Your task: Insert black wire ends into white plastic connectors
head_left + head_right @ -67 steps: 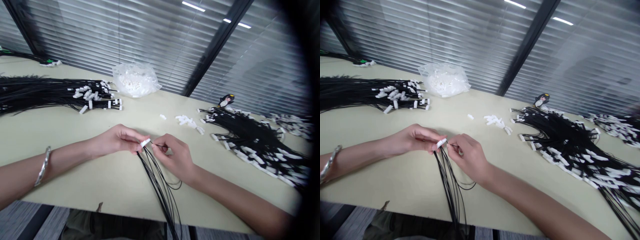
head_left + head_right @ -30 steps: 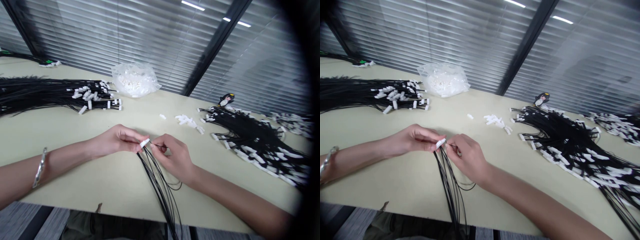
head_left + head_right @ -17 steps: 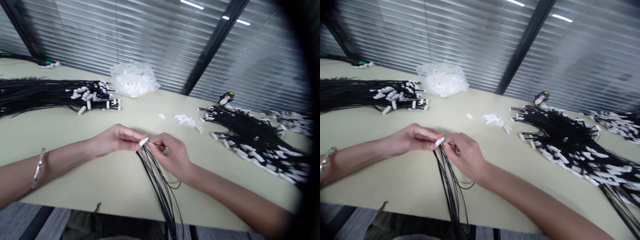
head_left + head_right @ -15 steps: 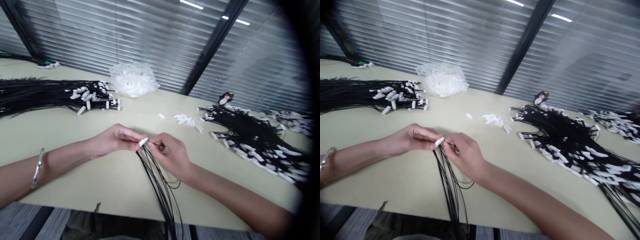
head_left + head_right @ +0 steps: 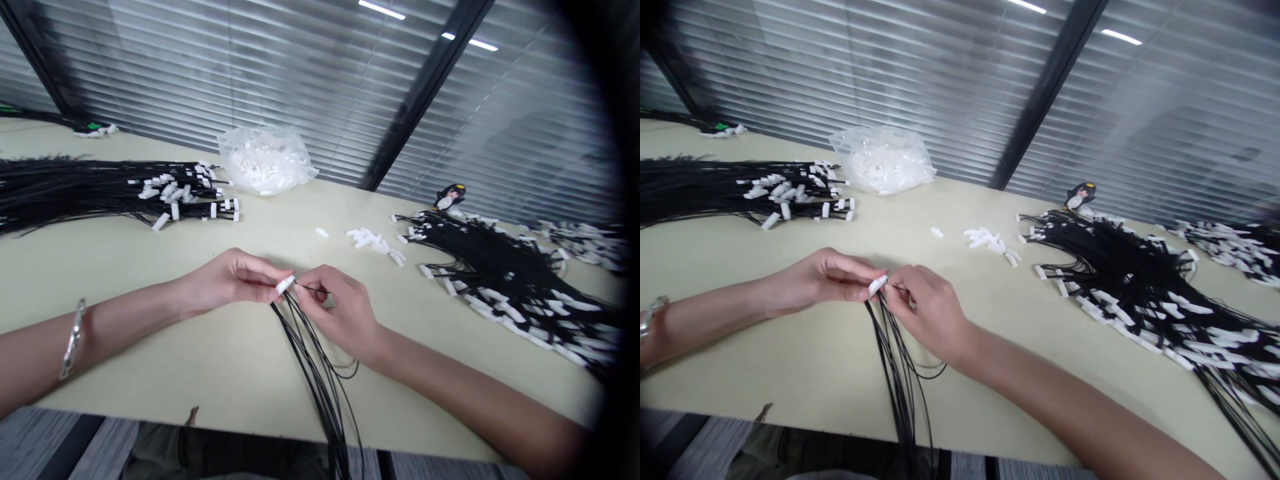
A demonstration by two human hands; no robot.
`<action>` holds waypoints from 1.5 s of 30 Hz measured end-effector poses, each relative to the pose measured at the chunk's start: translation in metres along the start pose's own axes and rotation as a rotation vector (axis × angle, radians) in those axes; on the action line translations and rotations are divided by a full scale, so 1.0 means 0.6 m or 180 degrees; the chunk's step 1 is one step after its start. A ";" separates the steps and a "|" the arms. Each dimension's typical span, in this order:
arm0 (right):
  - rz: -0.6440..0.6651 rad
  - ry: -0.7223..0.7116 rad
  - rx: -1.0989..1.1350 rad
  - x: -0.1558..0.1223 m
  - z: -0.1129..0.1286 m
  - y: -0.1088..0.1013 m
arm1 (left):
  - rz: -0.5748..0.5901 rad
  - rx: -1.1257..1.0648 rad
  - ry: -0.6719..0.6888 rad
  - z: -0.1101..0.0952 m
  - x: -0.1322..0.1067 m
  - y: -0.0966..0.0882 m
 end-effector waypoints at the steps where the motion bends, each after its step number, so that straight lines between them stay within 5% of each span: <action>1: 0.0027 0.0085 0.0029 0.000 -0.001 0.000 | -0.0009 0.0012 -0.0018 0.000 0.000 0.001; 5: 0.0276 0.0705 0.0465 0.004 -0.017 0.003 | 0.0003 0.0099 0.0071 -0.007 0.002 0.003; 12: 0.1402 0.1790 0.2094 0.015 -0.069 0.019 | 0.0118 0.0064 0.0267 -0.016 0.000 0.003; 16: 0.0985 0.2159 0.2680 0.025 -0.122 -0.001 | 0.0222 0.0009 0.0332 -0.019 -0.004 0.002; 21: 0.0346 0.2144 0.2574 0.039 -0.181 -0.032 | 0.0349 -0.0274 0.0441 -0.020 -0.006 0.004; 30: 0.0234 0.2121 0.2022 0.044 -0.200 -0.029 | 0.0419 -0.0736 0.0514 -0.020 -0.004 0.006; 36: -0.0110 0.1575 0.1519 0.041 -0.170 -0.049 | -0.0042 -0.0883 0.0210 -0.013 -0.001 -0.012; 41: -0.0444 -0.0517 -0.0574 0.018 -0.052 -0.059 | -0.0325 -0.0826 -0.0007 -0.002 0.002 -0.022; 45: -0.0038 -0.1606 -0.0899 -0.006 0.015 -0.025 | -0.0203 -0.0809 0.0047 -0.004 0.004 -0.017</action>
Point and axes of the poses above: each hand's wrist, its own x-axis towards the middle knuckle, its own y-axis out of the palm, z = x × y, the point moved 4 cm from there along x, towards the middle knuckle, and after that the axes turned 8 degrees about x, right-handed, at the moved point
